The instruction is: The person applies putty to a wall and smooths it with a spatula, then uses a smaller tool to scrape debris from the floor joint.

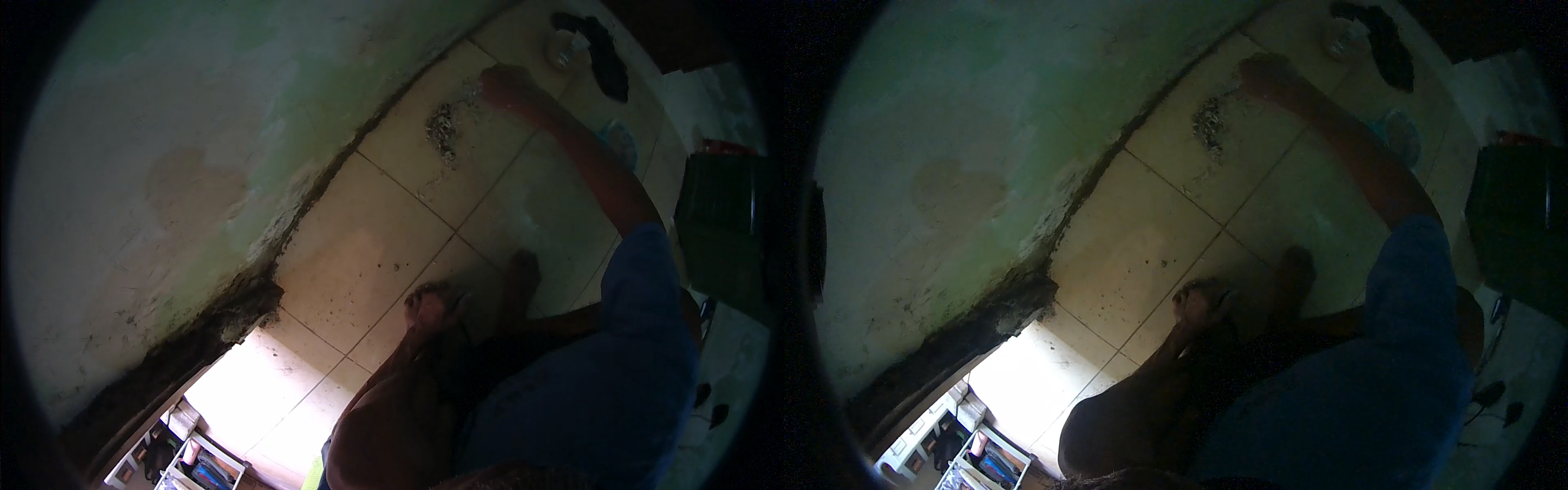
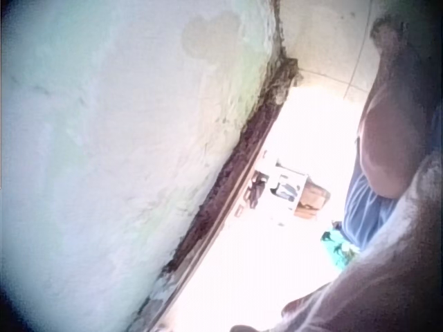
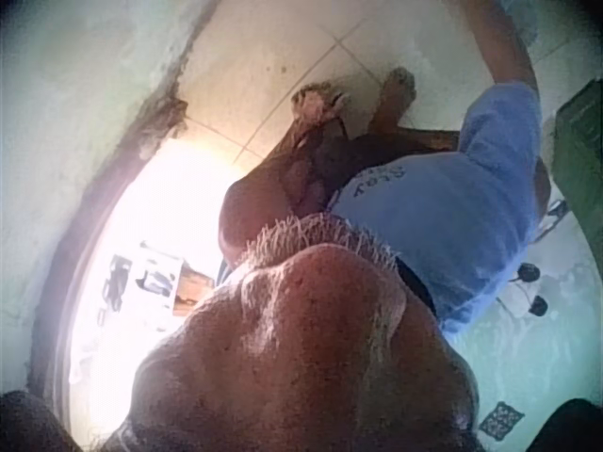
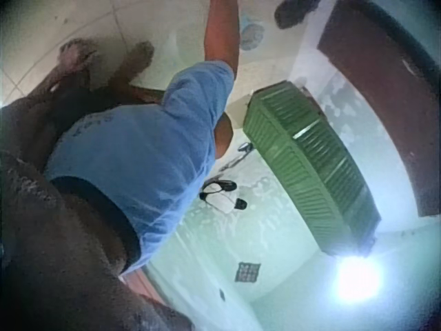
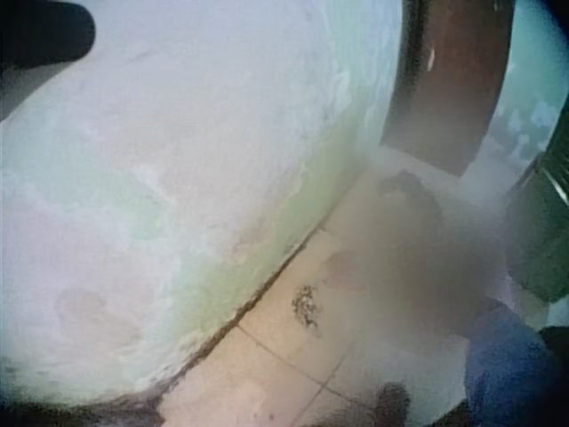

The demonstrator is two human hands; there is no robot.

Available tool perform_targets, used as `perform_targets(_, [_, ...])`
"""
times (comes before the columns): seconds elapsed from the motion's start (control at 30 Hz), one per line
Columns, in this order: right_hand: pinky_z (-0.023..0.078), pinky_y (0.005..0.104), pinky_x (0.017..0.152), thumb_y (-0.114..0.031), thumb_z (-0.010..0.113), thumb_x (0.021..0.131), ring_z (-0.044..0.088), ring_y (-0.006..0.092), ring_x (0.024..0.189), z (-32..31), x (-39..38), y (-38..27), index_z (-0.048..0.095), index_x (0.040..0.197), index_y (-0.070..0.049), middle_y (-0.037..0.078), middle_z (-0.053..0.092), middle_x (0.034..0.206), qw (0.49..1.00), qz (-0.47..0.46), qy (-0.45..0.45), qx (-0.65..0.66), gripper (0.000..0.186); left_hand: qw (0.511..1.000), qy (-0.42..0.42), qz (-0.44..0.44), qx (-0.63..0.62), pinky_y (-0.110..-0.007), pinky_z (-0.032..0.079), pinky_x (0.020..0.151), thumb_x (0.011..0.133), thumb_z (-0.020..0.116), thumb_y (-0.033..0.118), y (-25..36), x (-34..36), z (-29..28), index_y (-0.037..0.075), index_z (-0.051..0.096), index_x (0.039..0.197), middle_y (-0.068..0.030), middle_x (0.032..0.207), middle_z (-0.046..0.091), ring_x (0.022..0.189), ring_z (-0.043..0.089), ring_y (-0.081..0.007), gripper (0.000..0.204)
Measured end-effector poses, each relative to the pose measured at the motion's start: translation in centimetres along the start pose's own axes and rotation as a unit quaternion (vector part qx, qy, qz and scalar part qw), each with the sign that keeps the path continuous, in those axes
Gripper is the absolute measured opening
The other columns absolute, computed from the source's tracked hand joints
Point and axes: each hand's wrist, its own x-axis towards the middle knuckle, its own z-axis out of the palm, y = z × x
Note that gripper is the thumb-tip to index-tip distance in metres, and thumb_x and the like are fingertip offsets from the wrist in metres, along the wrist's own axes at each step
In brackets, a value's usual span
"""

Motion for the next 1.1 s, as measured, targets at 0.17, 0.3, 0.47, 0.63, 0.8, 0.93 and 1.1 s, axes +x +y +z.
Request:
perform_targets(0.17, [0.056, 0.0493, 0.071, -0.017, 0.059, 0.084, 0.069, 0.0332, 0.085, -0.7, 3.0, 1.9, 0.067, 0.094, -0.003, 0.017, 0.070, 0.090, 0.992, 0.126, -0.018, 0.015, 0.019, 0.999, 0.042, -0.003, 0.019, -0.062, 0.042, 0.092, 0.093, 0.047, 0.060, 0.6, -0.9, -0.5, 0.026, 0.062, 0.124, -0.0135, 0.127, 0.060, 0.118, 0.054, -0.0402, 0.048])
perform_targets(0.3, [0.056, 0.0482, 0.070, -0.016, 0.057, 0.085, 0.069, 0.0327, 0.084, 6.4, 3.1, 6.8, 0.067, 0.093, -0.004, 0.015, 0.070, 0.091, 0.987, 0.110, 0.109, -0.049, 0.017, 0.999, 0.010, -0.020, 0.035, -0.051, 0.042, 0.099, 0.096, 0.050, 0.041, 4.3, -1.1, -4.1, 0.015, 0.067, 0.116, -0.0150, 0.117, 0.065, 0.111, 0.058, -0.0378, 0.038])
perform_targets(0.47, [0.055, 0.0482, 0.069, -0.017, 0.058, 0.085, 0.068, 0.0314, 0.087, 3.8, 4.2, 1.0, 0.068, 0.092, -0.005, 0.013, 0.068, 0.089, 0.989, 0.139, 0.053, -0.006, 0.017, 0.996, 0.084, 0.022, 0.031, -0.049, 0.043, 0.098, 0.094, 0.054, 0.039, 1.1, -1.2, -0.9, 0.011, 0.067, 0.114, -0.0168, 0.114, 0.066, 0.108, 0.059, -0.0373, 0.037])
perform_targets(0.63, [0.055, 0.0471, 0.070, -0.017, 0.059, 0.084, 0.067, 0.0314, 0.085, 4.0, 1.0, 3.3, 0.068, 0.088, -0.004, 0.012, 0.068, 0.089, 0.997, 0.016, 0.047, -0.050, 0.016, 0.996, 0.073, 0.059, 0.010, -0.050, 0.043, 0.098, 0.094, 0.055, 0.036, 1.9, -1.1, -1.7, 0.008, 0.067, 0.114, -0.0191, 0.112, 0.066, 0.108, 0.059, -0.0368, 0.036])
perform_targets(0.8, [0.055, 0.0467, 0.071, -0.016, 0.058, 0.084, 0.067, 0.0323, 0.084, 4.7, 2.7, 4.7, 0.068, 0.087, -0.003, 0.014, 0.067, 0.089, 0.992, 0.080, 0.080, -0.063, 0.016, 0.994, 0.083, 0.049, 0.042, -0.050, 0.043, 0.096, 0.093, 0.057, 0.036, 1.0, -1.0, -0.6, 0.009, 0.067, 0.114, -0.0187, 0.110, 0.066, 0.106, 0.060, -0.0370, 0.036])
perform_targets(0.93, [0.055, 0.0463, 0.075, -0.016, 0.057, 0.086, 0.068, 0.0328, 0.089, 3.6, 1.5, -1.1, 0.068, 0.088, -0.003, 0.016, 0.068, 0.091, 0.990, 0.140, -0.004, 0.015, 0.018, 0.997, 0.045, -0.017, 0.066, -0.050, 0.043, 0.097, 0.093, 0.058, 0.037, 4.1, -1.5, -4.2, 0.009, 0.067, 0.115, -0.0175, 0.110, 0.066, 0.107, 0.059, -0.0370, 0.037])
perform_targets(1.1, [0.056, 0.0472, 0.075, -0.017, 0.055, 0.088, 0.069, 0.0330, 0.091, 3.6, 1.9, 4.9, 0.068, 0.093, -0.003, 0.017, 0.070, 0.095, 0.992, 0.126, 0.023, -0.008, 0.019, 0.994, 0.079, 0.074, 0.001, -0.049, 0.042, 0.098, 0.094, 0.057, 0.039, 0.9, -1.1, -1.1, 0.011, 0.067, 0.116, -0.0153, 0.110, 0.067, 0.107, 0.059, -0.0362, 0.037])
